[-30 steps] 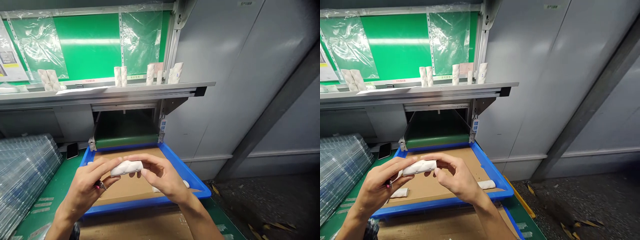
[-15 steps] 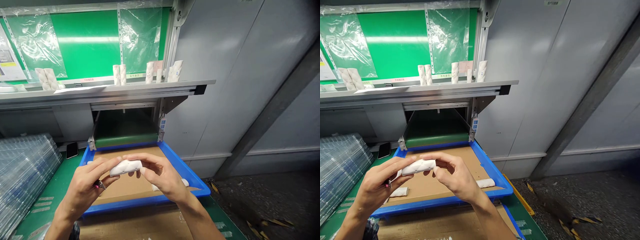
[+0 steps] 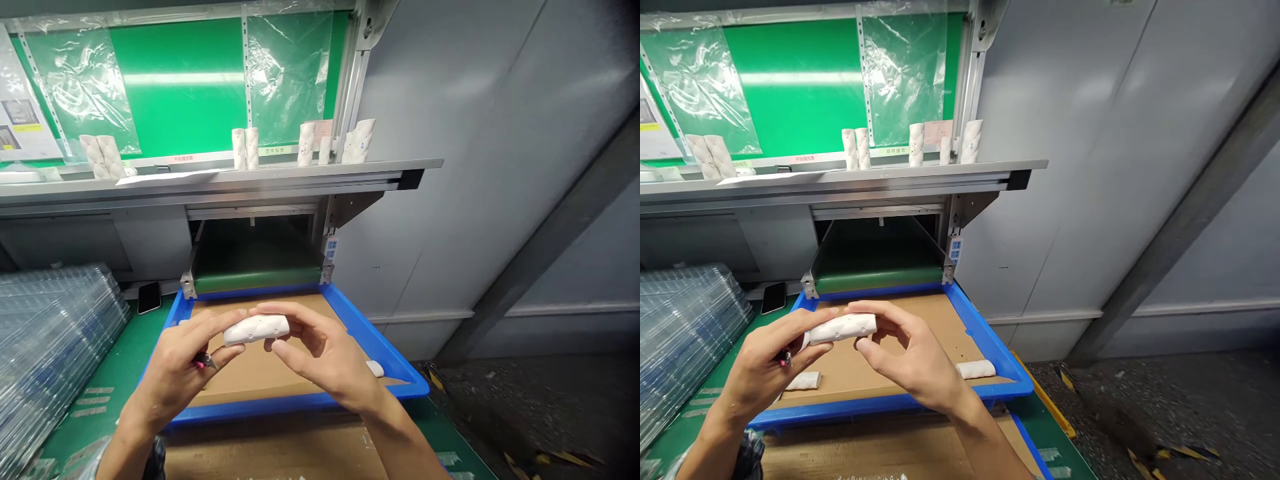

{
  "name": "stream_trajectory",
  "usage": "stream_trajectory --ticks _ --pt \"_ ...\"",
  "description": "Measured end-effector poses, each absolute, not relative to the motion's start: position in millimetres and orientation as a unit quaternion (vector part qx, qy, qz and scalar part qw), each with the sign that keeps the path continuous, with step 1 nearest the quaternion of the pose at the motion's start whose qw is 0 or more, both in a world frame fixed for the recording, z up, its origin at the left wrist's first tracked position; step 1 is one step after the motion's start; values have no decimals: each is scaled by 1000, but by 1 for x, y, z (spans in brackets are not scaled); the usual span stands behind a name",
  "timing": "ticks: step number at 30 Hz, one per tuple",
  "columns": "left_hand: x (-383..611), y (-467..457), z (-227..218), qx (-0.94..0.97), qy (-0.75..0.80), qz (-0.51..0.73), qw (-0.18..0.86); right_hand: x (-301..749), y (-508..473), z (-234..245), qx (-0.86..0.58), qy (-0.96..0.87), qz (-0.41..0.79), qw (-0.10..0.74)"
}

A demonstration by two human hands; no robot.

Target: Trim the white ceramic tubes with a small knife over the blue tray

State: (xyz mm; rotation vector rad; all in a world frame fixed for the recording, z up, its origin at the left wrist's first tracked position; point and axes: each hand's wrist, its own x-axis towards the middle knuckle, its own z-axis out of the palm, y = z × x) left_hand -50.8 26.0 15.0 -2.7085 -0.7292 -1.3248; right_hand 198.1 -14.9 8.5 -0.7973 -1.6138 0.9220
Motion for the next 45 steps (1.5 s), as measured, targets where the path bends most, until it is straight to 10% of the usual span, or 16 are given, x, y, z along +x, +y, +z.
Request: stream_trajectory --ticks 13,45 --pt "-48 7 22 -860 -359 -352 92 190 -15 2 -380 -736 122 547" --pt "-36 6 9 -854 -373 -303 201 185 -18 3 -390 -758 75 517"
